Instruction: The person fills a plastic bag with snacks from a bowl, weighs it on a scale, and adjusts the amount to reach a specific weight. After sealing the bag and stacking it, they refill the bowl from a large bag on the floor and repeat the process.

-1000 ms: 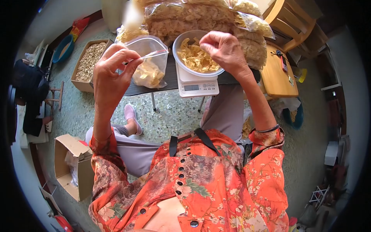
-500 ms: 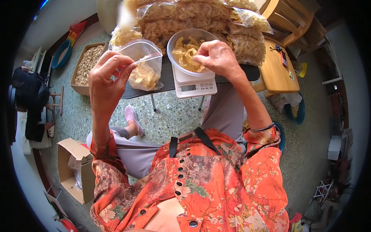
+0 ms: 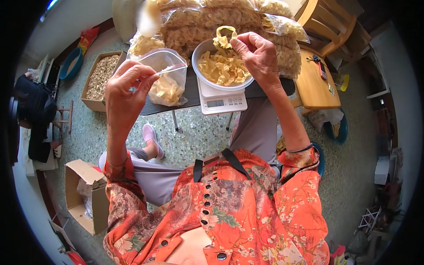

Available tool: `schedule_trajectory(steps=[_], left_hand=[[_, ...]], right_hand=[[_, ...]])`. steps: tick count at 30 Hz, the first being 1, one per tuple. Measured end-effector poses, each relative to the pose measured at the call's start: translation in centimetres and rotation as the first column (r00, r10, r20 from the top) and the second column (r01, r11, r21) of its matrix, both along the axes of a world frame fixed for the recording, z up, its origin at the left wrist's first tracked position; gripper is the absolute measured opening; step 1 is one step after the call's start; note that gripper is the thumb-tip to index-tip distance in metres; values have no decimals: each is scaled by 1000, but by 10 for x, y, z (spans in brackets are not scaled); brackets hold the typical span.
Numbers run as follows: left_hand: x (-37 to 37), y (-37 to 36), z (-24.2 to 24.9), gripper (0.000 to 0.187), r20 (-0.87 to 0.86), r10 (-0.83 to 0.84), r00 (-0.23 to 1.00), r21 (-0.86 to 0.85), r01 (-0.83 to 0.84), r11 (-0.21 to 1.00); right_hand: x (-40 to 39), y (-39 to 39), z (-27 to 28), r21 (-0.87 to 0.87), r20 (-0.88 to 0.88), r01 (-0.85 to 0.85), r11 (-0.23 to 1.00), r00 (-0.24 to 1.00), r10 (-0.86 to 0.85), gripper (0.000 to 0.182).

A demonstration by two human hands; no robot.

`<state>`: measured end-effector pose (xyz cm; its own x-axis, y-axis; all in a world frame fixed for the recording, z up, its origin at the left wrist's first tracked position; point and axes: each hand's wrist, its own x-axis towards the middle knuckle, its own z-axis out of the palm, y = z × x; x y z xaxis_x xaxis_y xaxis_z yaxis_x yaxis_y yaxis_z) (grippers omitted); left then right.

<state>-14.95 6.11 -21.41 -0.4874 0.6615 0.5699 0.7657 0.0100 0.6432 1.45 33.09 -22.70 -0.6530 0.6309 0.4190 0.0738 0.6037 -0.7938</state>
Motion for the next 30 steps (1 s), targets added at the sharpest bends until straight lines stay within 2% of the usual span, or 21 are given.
schedule_trajectory(steps=[2, 4, 5, 8, 9, 10, 12, 13, 14, 16, 22, 24, 25, 26, 28, 29, 30], left_hand=[[0, 0, 0, 9, -22, 6, 1000, 14, -5, 1000], [0, 0, 1, 9, -46, 12, 999, 35, -10, 999], [1, 0, 1, 8, -48, 15, 999, 35, -13, 999], [-2, 0, 0, 8, -49, 17, 999, 44, -15, 999], [-2, 0, -1, 8, -47, 11, 999, 45, -9, 999], [-2, -1, 0, 8, -47, 11, 999, 44, -9, 999], [1, -2, 3, 10, -38, 30, 999, -42, -31, 999], [1, -2, 3, 10, -37, 28, 999, -38, -29, 999], [1, -1, 4, 10, -32, 24, 999, -26, -25, 999], [0, -2, 3, 10, -29, 28, 999, -18, -29, 999], [-1, 1, -1, 10, -38, -2, 999, -26, 1, 1000], [0, 3, -5, 8, 1, -20, 1000, 86, 20, 996], [0, 3, -4, 8, 0, -17, 1000, 85, 17, 996], [0, 2, -3, 9, -17, -9, 1000, 75, 10, 997], [0, 0, -2, 10, -34, 3, 999, 68, -1, 998], [0, 0, -1, 11, -45, 9, 999, 68, -6, 998], [0, 0, -1, 11, -54, 13, 998, 68, -9, 998]], right_hand=[[-2, 4, -9, 24, -52, 8, 1000, 999, -7, 18], [0, 7, -11, 276, 173, -34, 961, 985, -15, 18], [0, 8, -12, 280, 172, -36, 959, 985, -13, 18], [-1, 11, -13, 5, 3, 18, 1000, 1000, -18, 17], [0, 12, -9, -73, 18, 31, 997, 999, -30, 18], [-1, 13, -11, -73, 17, 32, 997, 999, -30, 18], [-1, 13, -13, 75, 221, -13, 997, 975, -3, 21], [2, 11, -9, -3, 174, -23, 1000, 985, 23, 20], [3, 11, -3, 3, 176, -27, 1000, 984, 26, 20], [4, 0, 5, -263, 49, -121, 957, 989, 139, 18], [-14, -56, 41, -215, -144, -246, 945, 965, 218, 15], [-28, -72, 45, -133, -240, -298, 945, 935, 261, 14], [-37, -78, 42, -113, -279, -320, 941, 919, 279, 14], [-43, -82, 39, -115, -249, -319, 941, 926, 284, 13], [-50, -86, 36, 128, -52, -311, 942, 946, 320, 14], [-46, -87, 41, 160, 124, -329, 931, 942, 312, 15], [-46, -84, 40, 161, 125, -330, 930, 942, 312, 15]])
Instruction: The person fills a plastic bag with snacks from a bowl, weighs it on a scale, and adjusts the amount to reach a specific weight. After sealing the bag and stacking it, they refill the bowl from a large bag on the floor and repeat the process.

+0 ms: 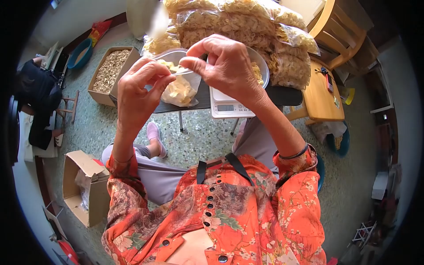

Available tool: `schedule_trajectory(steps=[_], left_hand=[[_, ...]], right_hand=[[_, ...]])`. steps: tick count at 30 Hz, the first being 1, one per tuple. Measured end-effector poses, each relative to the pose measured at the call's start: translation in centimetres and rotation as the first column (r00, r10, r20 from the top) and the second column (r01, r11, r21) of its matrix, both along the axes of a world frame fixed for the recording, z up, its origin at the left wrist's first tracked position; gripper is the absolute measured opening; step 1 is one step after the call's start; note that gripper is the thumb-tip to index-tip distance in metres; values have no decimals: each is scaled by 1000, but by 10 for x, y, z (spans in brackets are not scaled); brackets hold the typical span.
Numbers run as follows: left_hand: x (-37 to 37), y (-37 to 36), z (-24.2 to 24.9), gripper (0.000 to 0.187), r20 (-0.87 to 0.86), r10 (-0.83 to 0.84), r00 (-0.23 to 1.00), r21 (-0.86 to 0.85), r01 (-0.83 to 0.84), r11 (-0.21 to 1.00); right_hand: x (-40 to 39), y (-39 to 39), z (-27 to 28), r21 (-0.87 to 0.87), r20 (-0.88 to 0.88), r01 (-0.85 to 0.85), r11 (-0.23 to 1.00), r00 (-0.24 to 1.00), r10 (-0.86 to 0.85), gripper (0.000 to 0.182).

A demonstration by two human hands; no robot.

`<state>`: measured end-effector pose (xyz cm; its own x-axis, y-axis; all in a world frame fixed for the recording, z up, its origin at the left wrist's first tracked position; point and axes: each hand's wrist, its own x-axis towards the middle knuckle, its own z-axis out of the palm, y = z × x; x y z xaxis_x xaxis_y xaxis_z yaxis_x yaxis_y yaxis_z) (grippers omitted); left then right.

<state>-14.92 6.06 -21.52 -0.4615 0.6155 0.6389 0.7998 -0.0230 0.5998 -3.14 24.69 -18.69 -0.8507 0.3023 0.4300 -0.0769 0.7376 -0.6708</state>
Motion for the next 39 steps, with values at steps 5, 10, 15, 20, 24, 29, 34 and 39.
schedule_trajectory(steps=[5, 10, 15, 20, 24, 29, 34, 39], left_hand=[[1, -3, 4, 12, -4, 14, 1000, -29, -14, 999], [3, -5, 7, 13, 41, 33, 999, -79, -30, 996], [2, -3, 2, 12, 38, 9, 999, -24, -8, 1000], [3, -4, 7, 11, -9, 41, 999, -19, -41, 999], [3, -4, 6, 11, -1, 11, 1000, -13, -11, 1000], [1, -6, 8, 13, -33, 11, 999, -71, -13, 997], [1, -3, 5, 13, -42, -14, 999, -51, 12, 999], [3, -5, 7, 13, 17, -13, 1000, -86, 15, 996]], right_hand=[[10, 38, -4, -125, -191, 191, 974, 958, -212, 14], [28, 92, -33, 184, 157, 270, 945, 941, -300, 15], [26, 106, -57, 414, 179, 148, 898, 954, -240, 15], [25, 98, -49, 549, 406, 90, 831, 840, -360, 21], [22, 100, -57, 542, 430, 91, 835, 824, -369, 21], [28, 105, -55, 435, 282, 179, 883, 903, -323, 15], [32, 99, -42, 388, 81, 282, 877, 938, -338, 12], [35, 99, -40, -132, 143, 308, 942, 946, -290, 16]])
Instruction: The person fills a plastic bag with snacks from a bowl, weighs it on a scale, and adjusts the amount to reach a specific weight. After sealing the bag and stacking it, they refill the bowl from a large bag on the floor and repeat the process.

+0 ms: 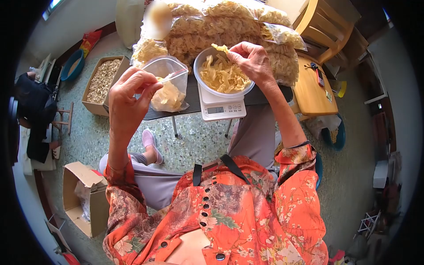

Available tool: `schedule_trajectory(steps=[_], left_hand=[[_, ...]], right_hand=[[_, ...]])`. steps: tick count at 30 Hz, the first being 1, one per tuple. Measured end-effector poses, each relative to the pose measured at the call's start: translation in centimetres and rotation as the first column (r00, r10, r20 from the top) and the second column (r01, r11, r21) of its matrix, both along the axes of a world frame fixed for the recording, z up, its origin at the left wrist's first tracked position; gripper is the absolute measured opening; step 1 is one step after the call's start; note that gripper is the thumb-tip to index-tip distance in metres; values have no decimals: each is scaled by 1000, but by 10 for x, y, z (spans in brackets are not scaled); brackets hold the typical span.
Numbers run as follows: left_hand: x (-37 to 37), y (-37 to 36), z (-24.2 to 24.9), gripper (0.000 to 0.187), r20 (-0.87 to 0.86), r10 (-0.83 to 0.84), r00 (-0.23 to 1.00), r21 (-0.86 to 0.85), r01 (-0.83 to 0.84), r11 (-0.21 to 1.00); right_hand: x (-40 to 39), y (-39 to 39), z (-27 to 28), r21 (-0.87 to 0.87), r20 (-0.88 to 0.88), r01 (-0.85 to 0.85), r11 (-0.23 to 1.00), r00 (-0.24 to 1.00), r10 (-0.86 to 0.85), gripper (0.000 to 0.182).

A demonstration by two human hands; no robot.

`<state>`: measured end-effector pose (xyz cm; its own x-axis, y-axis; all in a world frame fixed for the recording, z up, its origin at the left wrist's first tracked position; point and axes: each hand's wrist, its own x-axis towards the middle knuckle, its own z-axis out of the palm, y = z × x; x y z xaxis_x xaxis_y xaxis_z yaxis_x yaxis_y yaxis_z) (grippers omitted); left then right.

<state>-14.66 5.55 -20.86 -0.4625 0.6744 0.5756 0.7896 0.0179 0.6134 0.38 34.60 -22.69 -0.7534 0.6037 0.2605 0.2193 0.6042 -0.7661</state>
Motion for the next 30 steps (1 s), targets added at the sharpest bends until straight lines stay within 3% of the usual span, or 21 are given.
schedule_trajectory(steps=[1, 3, 5, 7, 9, 13, 15, 18, 19, 21, 23, 25, 28, 30], left_hand=[[0, 0, 0, 13, 22, -6, 1000, 27, 5, 1000], [-1, 1, 0, 13, 28, -16, 999, 33, 15, 999], [-1, -1, 3, 12, -18, 0, 1000, -20, -1, 1000], [-2, 2, -1, 10, -15, -10, 1000, 22, 10, 1000], [-3, 2, -3, 8, -13, -1, 1000, 63, 1, 998], [-6, 3, -5, 12, -31, -34, 999, 44, 35, 998], [-5, 2, -5, 12, -60, -43, 997, 48, 46, 998], [-4, 0, -4, 12, -52, -41, 998, 60, 44, 997], [-4, 0, -4, 12, -51, -44, 998, 57, 47, 997], [-3, 2, -6, 9, 15, -35, 999, 112, 33, 993], [-3, 2, -4, 10, 21, -29, 999, 98, 26, 995], [-4, 1, -4, 10, 23, -19, 1000, 90, 17, 996], [-5, 0, -4, 10, 2, -19, 1000, 81, 18, 997], [-5, -1, -2, 11, -23, 3, 1000, 11, -2, 1000]], right_hand=[[1, 0, -1, -1, 2, 2, 1000, 1000, -2, 16], [2, 4, -5, -320, -146, -81, 944, 989, 35, 16], [3, 10, -11, -274, -99, -97, 957, 992, 73, 17], [1, 1, -6, -21, 28, 2, 1000, 1000, -1, 17], [0, -10, 1, -113, -133, -46, 993, 991, 30, 16], [-9, -61, 42, -74, -294, -170, 983, 945, 141, 16], [-17, -79, 55, 211, -164, -235, 949, 948, 272, 17], [-34, -90, 55, 322, -59, -336, 885, 926, 373, 18], [-40, -90, 53, 320, -59, -334, 887, 927, 370, 18], [-47, -85, 47, 276, -337, -334, 901, 845, 416, 19], [-39, -78, 53, 154, -355, -167, 974, 910, 212, 15], [-32, -50, 35, 64, -314, -128, 990, 939, 142, 13], [-7, -21, 14, 243, 66, -141, 960, 990, 129, 18], [6, -18, 5, 226, 222, -126, 966, 972, 75, 22]])
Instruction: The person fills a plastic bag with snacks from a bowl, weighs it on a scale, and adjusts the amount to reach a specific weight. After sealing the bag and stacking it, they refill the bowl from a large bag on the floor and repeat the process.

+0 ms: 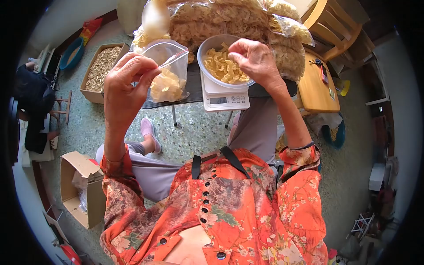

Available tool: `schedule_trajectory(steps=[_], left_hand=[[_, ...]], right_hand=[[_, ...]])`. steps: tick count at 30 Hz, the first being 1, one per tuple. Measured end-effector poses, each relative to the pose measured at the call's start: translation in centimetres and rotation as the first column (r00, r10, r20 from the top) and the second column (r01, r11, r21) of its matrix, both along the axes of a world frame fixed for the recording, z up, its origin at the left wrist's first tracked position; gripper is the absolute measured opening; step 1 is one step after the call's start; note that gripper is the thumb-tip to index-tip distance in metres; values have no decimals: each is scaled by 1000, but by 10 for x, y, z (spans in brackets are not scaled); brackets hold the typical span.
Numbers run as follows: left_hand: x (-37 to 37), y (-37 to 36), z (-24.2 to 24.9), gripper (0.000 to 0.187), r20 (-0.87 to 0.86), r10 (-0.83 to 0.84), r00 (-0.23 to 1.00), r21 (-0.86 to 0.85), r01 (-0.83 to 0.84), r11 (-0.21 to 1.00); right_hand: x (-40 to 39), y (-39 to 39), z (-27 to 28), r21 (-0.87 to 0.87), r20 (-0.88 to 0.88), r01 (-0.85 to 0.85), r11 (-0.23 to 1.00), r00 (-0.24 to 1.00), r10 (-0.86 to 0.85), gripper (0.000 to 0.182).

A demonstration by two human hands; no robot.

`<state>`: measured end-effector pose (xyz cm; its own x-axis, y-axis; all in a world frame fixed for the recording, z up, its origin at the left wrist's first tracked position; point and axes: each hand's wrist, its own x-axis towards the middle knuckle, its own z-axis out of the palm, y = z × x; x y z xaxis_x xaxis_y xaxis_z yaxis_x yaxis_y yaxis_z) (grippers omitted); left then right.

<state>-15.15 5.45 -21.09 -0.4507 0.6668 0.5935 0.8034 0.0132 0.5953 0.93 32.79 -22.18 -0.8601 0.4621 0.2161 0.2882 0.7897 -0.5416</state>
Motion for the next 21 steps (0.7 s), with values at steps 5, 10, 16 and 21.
schedule_trajectory(steps=[5, 10, 16, 21], left_hand=[[-1, 4, -1, 8, 15, 4, 1000, 68, -5, 998], [-4, 5, -5, 8, 6, -6, 1000, 74, 6, 997], [-3, 7, -10, 10, 45, 24, 999, 83, -28, 996], [-1, 9, -12, 11, 93, 38, 995, 84, -46, 995]], right_hand=[[10, -1, -18, 182, 162, 28, 983, 985, -58, 32], [7, 3, -32, 119, 74, -15, 993, 997, 6, 23], [11, 4, -12, -101, -160, -49, 994, 987, 33, 18], [12, 8, -9, -36, -82, 9, 999, 997, -12, 20]])
